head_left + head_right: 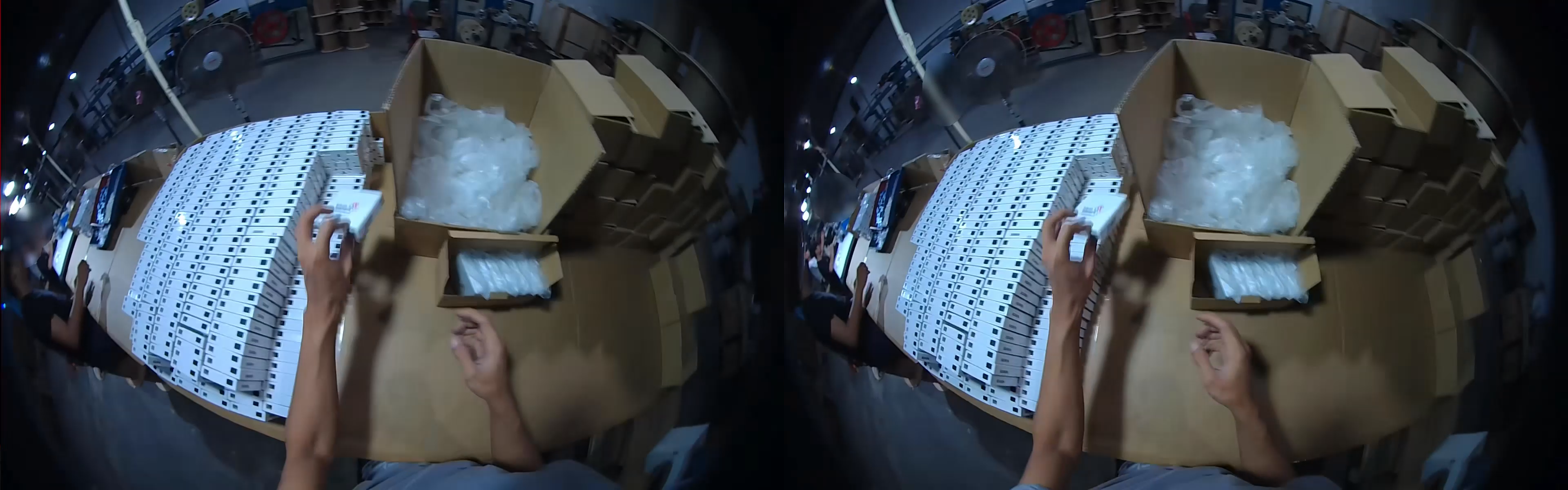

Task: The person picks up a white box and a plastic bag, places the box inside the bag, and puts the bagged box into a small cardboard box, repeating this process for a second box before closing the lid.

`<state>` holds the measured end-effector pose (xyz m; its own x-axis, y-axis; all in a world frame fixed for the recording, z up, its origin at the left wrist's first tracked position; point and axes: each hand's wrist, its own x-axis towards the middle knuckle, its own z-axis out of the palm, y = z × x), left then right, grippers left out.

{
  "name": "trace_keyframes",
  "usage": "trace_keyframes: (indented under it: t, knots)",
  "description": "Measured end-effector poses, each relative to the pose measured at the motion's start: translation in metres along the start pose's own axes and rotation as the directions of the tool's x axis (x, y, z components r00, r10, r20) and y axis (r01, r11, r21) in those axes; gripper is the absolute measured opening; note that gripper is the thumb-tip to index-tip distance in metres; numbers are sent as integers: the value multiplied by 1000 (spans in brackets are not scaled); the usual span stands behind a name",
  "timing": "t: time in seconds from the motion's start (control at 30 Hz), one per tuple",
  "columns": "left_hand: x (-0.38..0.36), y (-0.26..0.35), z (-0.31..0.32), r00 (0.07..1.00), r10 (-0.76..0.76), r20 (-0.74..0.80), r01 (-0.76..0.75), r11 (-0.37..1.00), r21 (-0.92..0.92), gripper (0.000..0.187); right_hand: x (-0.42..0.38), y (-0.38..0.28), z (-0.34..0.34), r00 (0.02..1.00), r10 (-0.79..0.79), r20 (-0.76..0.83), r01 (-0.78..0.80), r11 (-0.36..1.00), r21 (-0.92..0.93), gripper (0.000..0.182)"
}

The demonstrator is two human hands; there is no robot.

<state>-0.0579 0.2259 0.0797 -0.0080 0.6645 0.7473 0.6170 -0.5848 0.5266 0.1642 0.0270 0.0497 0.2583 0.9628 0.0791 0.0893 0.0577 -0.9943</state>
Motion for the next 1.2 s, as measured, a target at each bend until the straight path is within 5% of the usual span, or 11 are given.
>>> trace_keyframes:
  t: [0.1,0.17,0.23,0.37,0.6,0.7,0.8,0.83,0.97,1.1,1.2]
  knots:
    - [-72,56,-15,994,-69,83,80,987,-137,30,2,-10,-5,967,20,255,-93,956,277,59]
    - [-99,95,-14,985,124,120,-109,986,-126,35,0,-9,-7,947,11,322,-147,905,399,61]
    - [-131,117,-3,960,161,229,-104,965,-242,38,-1,1,-20,946,-32,323,-98,921,378,54]
    - [-112,148,-1,761,224,609,66,907,-417,34,-16,27,-56,998,52,-32,-46,989,143,15]
    - [50,97,89,820,347,455,-360,931,-60,31,-34,37,-118,993,59,-104,-59,998,7,19]
    - [88,57,136,671,275,688,-455,886,89,26,-33,34,-133,992,63,-111,-63,998,11,23]
    - [123,62,149,590,100,801,-322,939,120,21,-30,40,-145,990,52,-133,-55,998,-22,23]
    - [130,61,151,677,197,709,-303,953,24,17,-28,40,-147,987,63,-147,-69,997,-38,22]
    - [154,66,142,809,202,551,-272,961,47,24,-21,35,-151,987,75,-142,-74,997,14,22]
    - [147,89,112,850,-35,525,19,999,35,32,-16,22,-143,988,46,-147,-46,999,5,22]
    - [111,101,84,817,-173,550,350,907,-235,27,-10,6,-131,988,-35,-153,38,999,18,23]
